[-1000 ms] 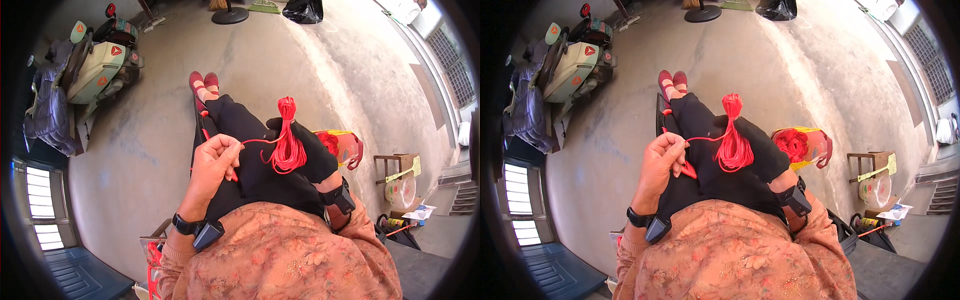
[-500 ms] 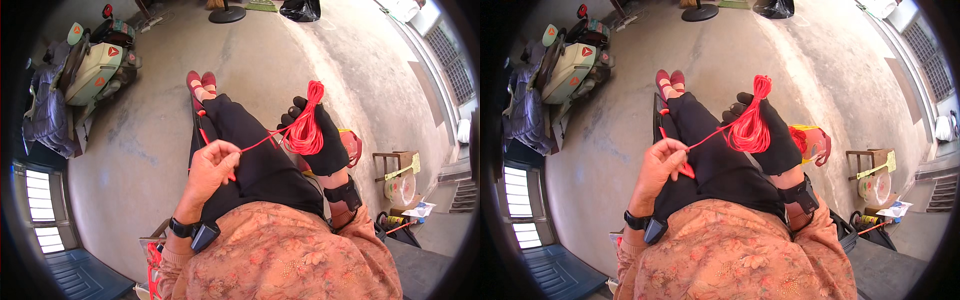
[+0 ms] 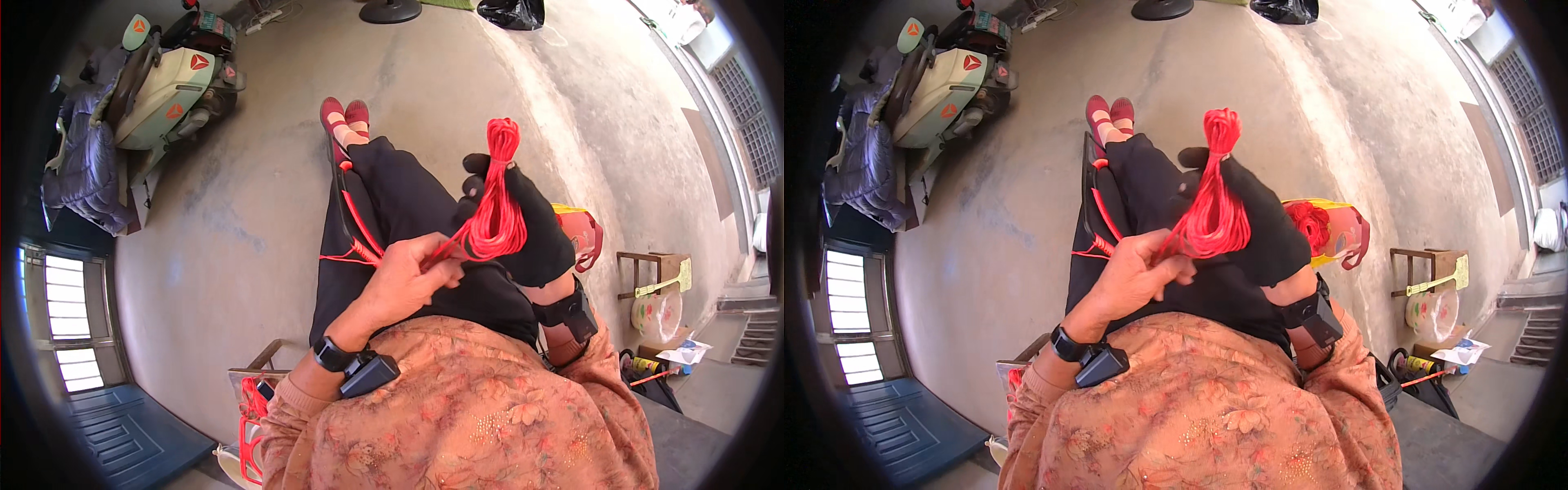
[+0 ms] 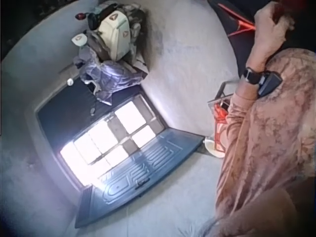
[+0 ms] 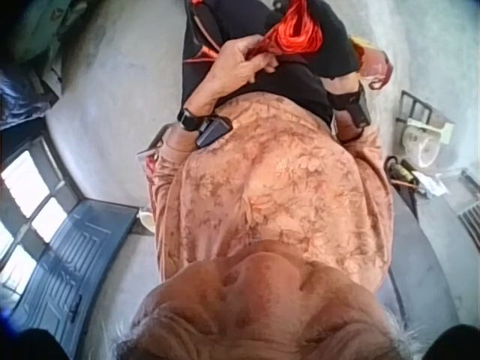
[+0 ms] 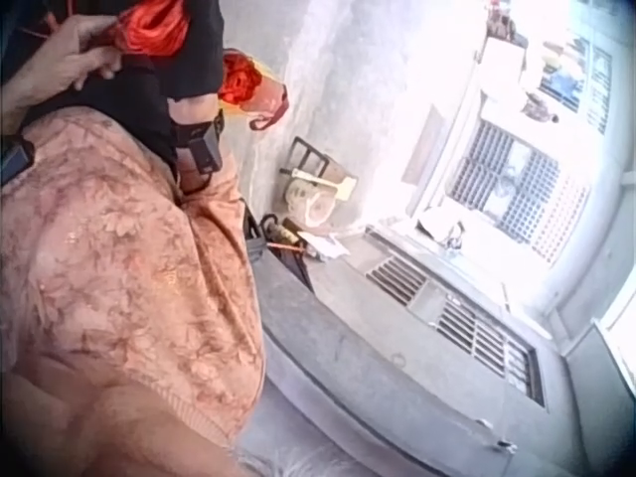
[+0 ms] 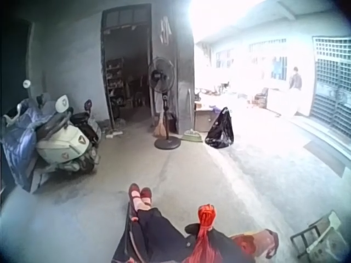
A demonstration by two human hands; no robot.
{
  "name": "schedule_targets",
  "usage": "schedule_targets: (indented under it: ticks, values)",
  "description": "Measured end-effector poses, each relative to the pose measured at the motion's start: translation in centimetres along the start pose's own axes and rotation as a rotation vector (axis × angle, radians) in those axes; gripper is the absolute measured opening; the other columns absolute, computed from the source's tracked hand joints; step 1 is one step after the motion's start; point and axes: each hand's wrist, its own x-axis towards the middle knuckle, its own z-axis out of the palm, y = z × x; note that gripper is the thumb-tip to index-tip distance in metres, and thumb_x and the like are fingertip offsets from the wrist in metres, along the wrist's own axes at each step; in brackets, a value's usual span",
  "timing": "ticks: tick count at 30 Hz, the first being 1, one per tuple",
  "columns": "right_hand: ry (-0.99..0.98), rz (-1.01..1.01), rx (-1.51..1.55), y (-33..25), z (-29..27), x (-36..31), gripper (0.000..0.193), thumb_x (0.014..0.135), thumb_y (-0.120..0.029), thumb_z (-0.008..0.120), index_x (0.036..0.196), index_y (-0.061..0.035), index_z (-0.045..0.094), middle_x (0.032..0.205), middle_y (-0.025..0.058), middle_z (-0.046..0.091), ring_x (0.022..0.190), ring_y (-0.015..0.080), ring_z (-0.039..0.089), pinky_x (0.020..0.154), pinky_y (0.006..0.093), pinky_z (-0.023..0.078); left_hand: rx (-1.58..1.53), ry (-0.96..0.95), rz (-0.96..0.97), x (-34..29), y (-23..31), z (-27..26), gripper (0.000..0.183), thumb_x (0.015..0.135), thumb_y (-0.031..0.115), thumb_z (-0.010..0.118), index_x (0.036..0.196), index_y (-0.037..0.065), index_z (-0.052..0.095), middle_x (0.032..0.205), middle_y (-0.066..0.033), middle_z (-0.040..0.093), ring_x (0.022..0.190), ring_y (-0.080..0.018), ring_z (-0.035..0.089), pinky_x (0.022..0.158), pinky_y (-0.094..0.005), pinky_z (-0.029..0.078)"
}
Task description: The recorder is sitting and tying small decorative knots using a bundle of red cord.
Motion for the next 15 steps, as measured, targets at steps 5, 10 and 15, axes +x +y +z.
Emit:
schedule_targets:
  ticks: [5,10,15]
  values:
    - [0.014,0.023,-0.094,-0.2,-1.7,1.2,0.040,0.095,-0.027,0.057,0.123,0.0008,0.053,0.090,0.0030,0.060,0.078,0.0099,0.058,0.068,0.0255,0.048,0.152,0.063,0.191,-2.0,-0.8,-2.2,0.017,0.096,0.016,0.058,0.096,0.000,0.066,0.067,0.0012,0.057,0.061,-0.0033,0.055,0.050,-0.0203,0.042]
    - [0.097,0.141,-0.760,0.8,-0.5,1.0,0.033,0.092,-0.022,0.060,0.119,-0.0036,0.057,0.084,0.0018,0.059,0.073,0.0096,0.056,0.065,0.0250,0.046,0.505,0.181,0.389,-2.8,0.5,-2.1,0.010,0.091,0.012,0.063,0.092,0.003,0.062,0.067,-0.0049,0.058,0.057,-0.0142,0.057,0.054,-0.0277,0.045]
    - [-0.322,0.256,-1.265,0.1,0.4,-0.3,0.035,0.091,-0.025,0.063,0.118,-0.0036,0.058,0.094,0.0093,0.063,0.087,0.0156,0.059,0.077,0.0306,0.048,0.749,0.225,0.640,-2.9,1.3,-3.2,0.008,0.085,0.009,0.067,0.091,0.006,0.065,0.073,-0.0099,0.064,0.060,-0.0250,0.062,0.055,-0.0324,0.048]
